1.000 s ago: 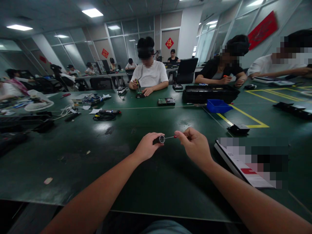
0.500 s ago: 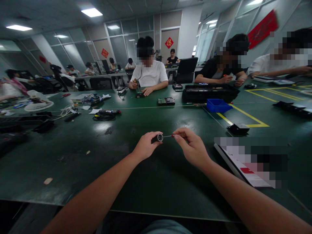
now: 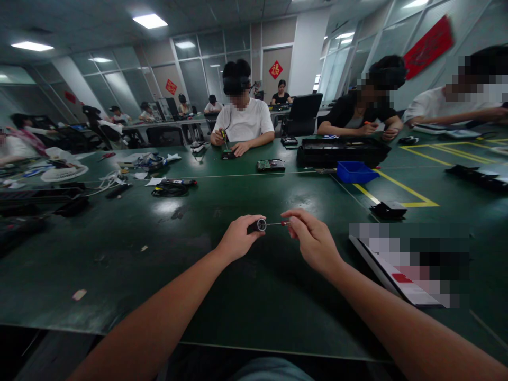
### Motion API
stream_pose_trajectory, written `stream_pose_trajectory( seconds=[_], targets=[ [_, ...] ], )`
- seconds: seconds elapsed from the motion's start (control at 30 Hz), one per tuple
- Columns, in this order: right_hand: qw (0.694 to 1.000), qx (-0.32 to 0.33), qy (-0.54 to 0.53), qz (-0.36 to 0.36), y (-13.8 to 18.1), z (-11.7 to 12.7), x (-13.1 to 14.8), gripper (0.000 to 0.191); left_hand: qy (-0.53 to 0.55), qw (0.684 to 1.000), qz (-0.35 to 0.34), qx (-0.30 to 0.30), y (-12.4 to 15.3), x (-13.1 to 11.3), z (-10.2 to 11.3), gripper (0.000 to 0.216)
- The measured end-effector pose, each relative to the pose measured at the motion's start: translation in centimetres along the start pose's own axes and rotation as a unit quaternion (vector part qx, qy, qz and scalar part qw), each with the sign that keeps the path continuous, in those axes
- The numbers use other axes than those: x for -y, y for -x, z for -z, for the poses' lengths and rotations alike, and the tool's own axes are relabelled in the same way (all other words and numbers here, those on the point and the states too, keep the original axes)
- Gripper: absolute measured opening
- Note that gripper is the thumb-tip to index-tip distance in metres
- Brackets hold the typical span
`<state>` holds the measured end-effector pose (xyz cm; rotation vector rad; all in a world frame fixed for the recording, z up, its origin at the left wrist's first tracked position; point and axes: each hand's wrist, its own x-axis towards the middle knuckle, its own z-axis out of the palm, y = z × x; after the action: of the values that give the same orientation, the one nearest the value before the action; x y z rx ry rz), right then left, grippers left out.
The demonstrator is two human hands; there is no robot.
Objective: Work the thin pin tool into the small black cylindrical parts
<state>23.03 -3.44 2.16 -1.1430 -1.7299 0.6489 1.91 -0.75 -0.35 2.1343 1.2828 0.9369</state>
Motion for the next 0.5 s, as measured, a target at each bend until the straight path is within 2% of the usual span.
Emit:
stream_pose_trajectory(
  seconds=[0.1,0.17,0.23,0.37,0.5],
  targets=[
    [1.0,-0.007,0.013,-0.003,0.0,-0.1,0.0,0.037,-0.002,1.0,0.001,0.007,0.0,0.0,-0.1,0.035],
    [1.0,-0.024,0.007,-0.014,-0.1,-0.2,0.0,0.031,-0.009,1.0,0.006,0.007,0.0,-0.1,-0.1,0.034],
    [0.998,-0.047,-0.033,-0.028,-0.2,-0.4,-0.1,0.025,-0.014,1.0,0.014,-0.007,-0.1,0.0,0.0,0.035],
    [0.988,-0.066,-0.123,-0.063,-0.6,-0.8,-0.6,0.03,-0.009,0.999,0.026,-0.032,-0.2,0.1,0.0,0.037],
    [0.955,-0.087,-0.255,-0.126,-1.0,-1.5,-1.4,0.037,0.001,0.998,0.029,-0.054,-0.3,0.2,0.0,0.038]
  ],
)
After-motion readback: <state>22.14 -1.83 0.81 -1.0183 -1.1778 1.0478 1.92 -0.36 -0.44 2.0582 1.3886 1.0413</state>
